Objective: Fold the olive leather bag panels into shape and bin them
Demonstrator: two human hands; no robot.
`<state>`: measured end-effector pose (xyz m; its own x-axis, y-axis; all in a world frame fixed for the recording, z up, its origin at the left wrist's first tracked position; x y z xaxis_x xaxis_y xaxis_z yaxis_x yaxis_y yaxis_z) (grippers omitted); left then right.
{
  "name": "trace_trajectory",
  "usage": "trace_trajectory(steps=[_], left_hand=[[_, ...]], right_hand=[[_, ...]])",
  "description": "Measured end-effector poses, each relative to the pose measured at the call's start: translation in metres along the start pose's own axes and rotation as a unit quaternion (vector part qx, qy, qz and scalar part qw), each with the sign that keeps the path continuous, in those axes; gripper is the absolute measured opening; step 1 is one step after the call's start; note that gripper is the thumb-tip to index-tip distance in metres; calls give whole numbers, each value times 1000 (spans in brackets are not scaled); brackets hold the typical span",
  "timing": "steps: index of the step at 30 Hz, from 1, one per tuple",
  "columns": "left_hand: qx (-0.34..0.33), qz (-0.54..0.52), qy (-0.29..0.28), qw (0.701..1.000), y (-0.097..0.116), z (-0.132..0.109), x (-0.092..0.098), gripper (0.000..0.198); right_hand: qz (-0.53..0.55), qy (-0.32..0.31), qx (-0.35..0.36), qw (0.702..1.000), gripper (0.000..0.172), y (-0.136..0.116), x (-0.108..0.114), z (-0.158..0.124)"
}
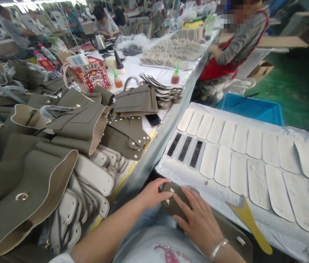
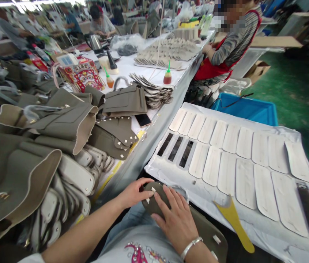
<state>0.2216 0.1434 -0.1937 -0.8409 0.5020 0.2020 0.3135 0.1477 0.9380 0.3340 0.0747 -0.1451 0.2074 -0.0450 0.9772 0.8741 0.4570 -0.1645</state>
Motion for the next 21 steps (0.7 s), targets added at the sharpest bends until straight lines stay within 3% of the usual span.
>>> trace_trajectory(steps=[4,9,17,21], left_hand=[[0,-19,-22,1000,-1,4,-8,38],[6,-50,-28,998,-3,5,-9,36],[16,-73,-40,996,-11,10,-9,36],[20,-71,-53,996,-14,11,-9,36]], right_hand=[[36,-25,-14,999,56,4,-3,1],[100,-41,-126,986,87,18,-4,14],[134,-38,-124,982,57,9,-6,38],[138,-57,-130,980,56,10,-10,38]])
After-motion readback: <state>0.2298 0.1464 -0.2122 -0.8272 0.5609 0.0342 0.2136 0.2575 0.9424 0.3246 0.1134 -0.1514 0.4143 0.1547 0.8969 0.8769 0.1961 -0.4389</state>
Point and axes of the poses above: each hand's wrist, its own z-axis towards the middle knuckle, its own x-axis out of the back of the hand, y = z × x, the point moved 10 cm from there along z, towards the middle knuckle
